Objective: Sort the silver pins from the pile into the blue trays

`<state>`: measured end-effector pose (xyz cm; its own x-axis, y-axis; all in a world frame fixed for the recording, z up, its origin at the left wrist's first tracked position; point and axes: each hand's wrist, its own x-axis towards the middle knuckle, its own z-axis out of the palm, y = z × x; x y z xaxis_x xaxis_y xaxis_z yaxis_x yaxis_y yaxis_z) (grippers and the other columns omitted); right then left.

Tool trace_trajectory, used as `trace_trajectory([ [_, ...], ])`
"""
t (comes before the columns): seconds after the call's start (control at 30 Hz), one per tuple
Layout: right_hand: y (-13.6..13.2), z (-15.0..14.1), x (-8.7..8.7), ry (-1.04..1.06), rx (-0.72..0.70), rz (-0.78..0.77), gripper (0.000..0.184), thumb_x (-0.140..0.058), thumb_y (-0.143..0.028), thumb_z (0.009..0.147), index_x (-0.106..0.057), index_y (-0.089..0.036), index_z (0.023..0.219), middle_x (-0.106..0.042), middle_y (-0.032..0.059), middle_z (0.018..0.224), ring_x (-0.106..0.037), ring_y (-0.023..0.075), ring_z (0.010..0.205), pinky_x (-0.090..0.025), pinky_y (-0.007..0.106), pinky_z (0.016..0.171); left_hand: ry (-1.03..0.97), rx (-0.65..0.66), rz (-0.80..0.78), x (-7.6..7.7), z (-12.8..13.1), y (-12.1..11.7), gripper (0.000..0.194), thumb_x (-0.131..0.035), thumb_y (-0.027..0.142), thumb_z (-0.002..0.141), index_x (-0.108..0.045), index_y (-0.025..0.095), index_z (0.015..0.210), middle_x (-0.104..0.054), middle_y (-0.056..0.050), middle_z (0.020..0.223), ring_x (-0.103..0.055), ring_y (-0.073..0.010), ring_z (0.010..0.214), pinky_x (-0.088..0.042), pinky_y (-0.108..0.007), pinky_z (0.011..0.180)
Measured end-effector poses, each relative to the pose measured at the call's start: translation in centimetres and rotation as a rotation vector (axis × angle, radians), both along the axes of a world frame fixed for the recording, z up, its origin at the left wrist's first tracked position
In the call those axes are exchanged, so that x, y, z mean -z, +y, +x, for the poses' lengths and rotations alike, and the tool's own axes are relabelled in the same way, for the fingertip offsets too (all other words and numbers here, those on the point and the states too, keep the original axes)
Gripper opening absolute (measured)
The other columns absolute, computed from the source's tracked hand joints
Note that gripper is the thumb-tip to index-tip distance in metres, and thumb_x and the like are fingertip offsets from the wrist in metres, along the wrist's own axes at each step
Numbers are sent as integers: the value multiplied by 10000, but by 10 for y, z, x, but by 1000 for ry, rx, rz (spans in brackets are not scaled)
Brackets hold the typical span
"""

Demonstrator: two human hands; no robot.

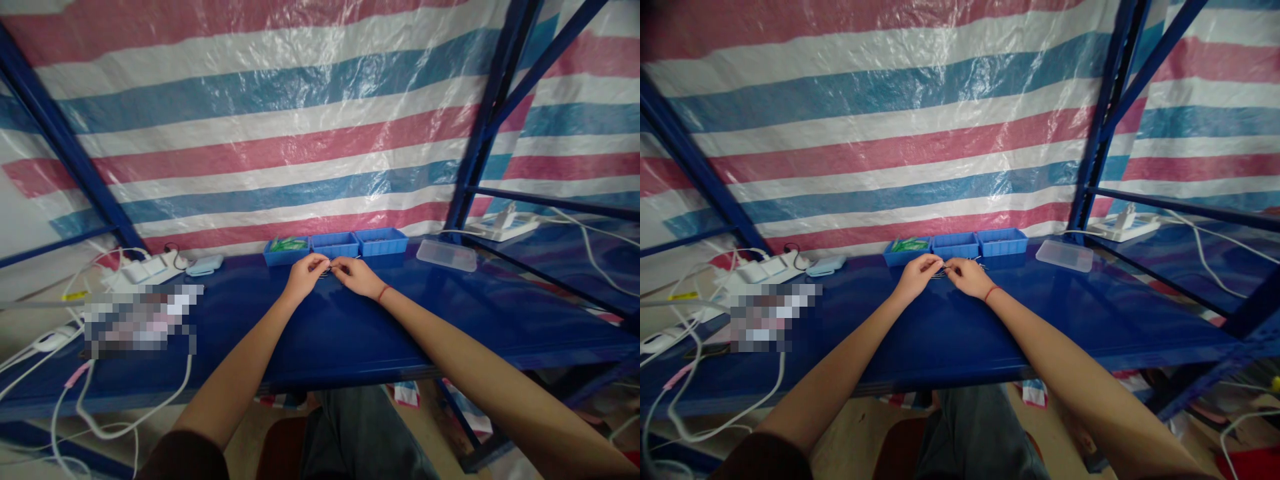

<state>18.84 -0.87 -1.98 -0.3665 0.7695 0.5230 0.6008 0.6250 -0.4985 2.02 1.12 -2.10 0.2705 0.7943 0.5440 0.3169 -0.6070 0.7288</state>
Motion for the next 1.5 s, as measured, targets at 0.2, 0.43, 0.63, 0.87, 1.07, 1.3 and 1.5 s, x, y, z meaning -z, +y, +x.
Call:
trace_trajectory([
  [0.2, 2, 0, 0, 72, 22, -16, 185, -455, -250, 813, -610, -150, 835, -618, 11, 687, -520, 110, 579, -385, 231, 578, 23, -16, 23, 0, 0, -2, 205, -549, 337, 794, -640, 162, 851, -679, -33, 843, -621, -146, 764, -473, -251, 721],
  [0.43, 5, 1, 3, 188, 30, -50, 184, -470, -311, 802, -563, -152, 803, -569, 0, 670, -504, 106, 581, -398, 231, 576, 34, -31, 46, -1, -1, -2, 204, -556, 332, 784, -644, 161, 851, -670, -26, 820, -599, -140, 730, -454, -246, 697],
  [0.63, 1, -1, -4, 346, 30, -30, 222, -497, -367, 788, -548, -151, 798, -547, 3, 672, -490, 107, 591, -413, 233, 580, 73, -51, 33, -1, -2, -1, 191, -544, 318, 796, -637, 162, 856, -675, -29, 862, -603, -143, 743, -463, -257, 732],
  [0.87, -5, 0, -14, 160, 44, 143, 189, -470, -305, 803, -551, -169, 700, -523, -16, 605, -470, 100, 552, -377, 219, 564, 175, -21, 34, 0, -1, -4, 227, -452, 333, 853, -606, 179, 919, -654, -20, 860, -601, -144, 791, -463, -249, 748],
  [1.07, 25, 40, -19, 350, 642, 282, 350, -395, -381, 848, -643, -138, 809, -657, 82, 756, -569, 167, 673, -418, 271, 669, 271, -113, 84, -2, -3, -5, 329, -455, 372, 858, -539, 189, 1118, -632, -29, 861, -593, -140, 734, -465, -265, 742],
  [1.3, 46, 90, 0, 168, 898, -84, 398, -527, -406, 765, -657, -157, 1047, -686, 131, 863, -624, 260, 820, -453, 353, 718, 519, -194, 143, 3, -12, 4, 236, -466, 325, 838, -653, 210, 924, -623, -49, 861, -583, -174, 804, -453, -307, 785],
  [1.5, 45, 84, 4, 185, 865, -43, 388, -496, -302, 757, -618, -145, 1090, -686, 114, 839, -625, 240, 796, -461, 351, 738, 688, -222, 52, 4, -28, 9, 205, -565, 259, 723, -673, 235, 895, -618, -38, 910, -588, -181, 837, -455, -302, 787],
])
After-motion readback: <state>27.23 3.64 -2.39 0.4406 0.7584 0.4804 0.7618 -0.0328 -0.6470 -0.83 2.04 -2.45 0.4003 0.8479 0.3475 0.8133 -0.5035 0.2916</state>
